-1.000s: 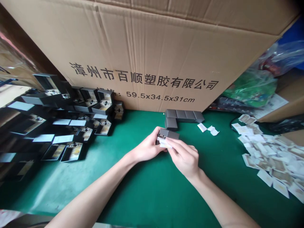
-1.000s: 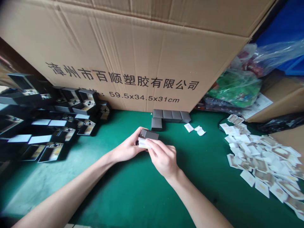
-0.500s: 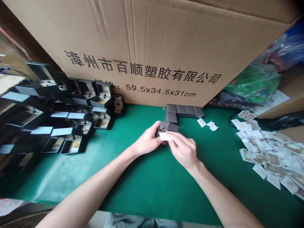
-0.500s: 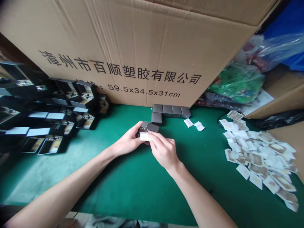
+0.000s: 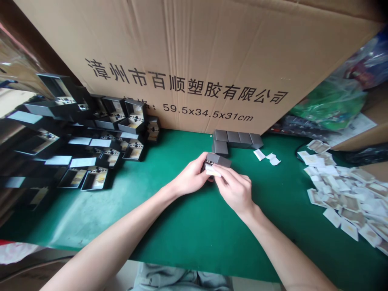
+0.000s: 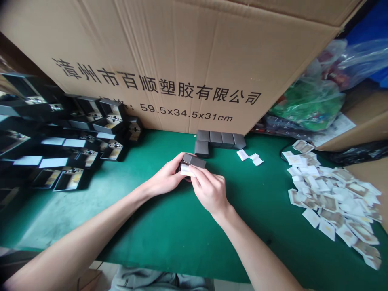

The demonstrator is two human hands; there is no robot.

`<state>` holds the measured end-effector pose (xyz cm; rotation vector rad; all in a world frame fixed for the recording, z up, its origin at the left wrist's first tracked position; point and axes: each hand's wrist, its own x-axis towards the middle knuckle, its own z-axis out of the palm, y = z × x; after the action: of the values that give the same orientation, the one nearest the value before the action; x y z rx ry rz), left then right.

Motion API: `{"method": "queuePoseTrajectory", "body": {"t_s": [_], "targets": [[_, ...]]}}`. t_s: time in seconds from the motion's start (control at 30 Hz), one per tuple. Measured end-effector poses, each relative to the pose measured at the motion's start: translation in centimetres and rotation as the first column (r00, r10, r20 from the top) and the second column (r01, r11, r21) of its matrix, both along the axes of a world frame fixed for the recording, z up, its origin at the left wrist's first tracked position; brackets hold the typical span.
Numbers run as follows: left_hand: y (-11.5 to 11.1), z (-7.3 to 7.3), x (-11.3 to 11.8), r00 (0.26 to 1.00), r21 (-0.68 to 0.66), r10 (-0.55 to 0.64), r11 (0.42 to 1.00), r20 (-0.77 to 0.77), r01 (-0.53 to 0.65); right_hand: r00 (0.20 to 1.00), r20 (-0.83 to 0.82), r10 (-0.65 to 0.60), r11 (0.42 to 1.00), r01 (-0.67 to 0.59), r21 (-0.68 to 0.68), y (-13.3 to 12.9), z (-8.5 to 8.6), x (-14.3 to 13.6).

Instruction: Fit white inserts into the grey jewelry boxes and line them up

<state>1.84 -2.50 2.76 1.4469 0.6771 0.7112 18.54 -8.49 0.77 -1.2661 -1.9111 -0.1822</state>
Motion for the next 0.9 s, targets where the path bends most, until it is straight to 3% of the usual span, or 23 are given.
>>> {"method": "queuePoseTrajectory", "body": {"t_s": [0.33,0.57,0.9], "targets": [[0.3,-0.4,0.0,0.996,0.082,0.066,0.995,-0.063,-0.061,1.0,-0.02,-0.015,0.998,0.014,-0.061,-0.1,-0.5,0.1],[0.3,0.0,0.1,0.991,0.071,0.071,0.995,-0.112,-0.063,1.0,0.017,0.018,0.988,-0.02,0.15,0.1,0.3,0.0],[0.2,-0.5,0.3,0.998,-0.039,0.059,0.997,-0.021,-0.06,0.998,0.032,0.048,0.987,-0.052,0.152,0.3,-0.1,0.3]]}}
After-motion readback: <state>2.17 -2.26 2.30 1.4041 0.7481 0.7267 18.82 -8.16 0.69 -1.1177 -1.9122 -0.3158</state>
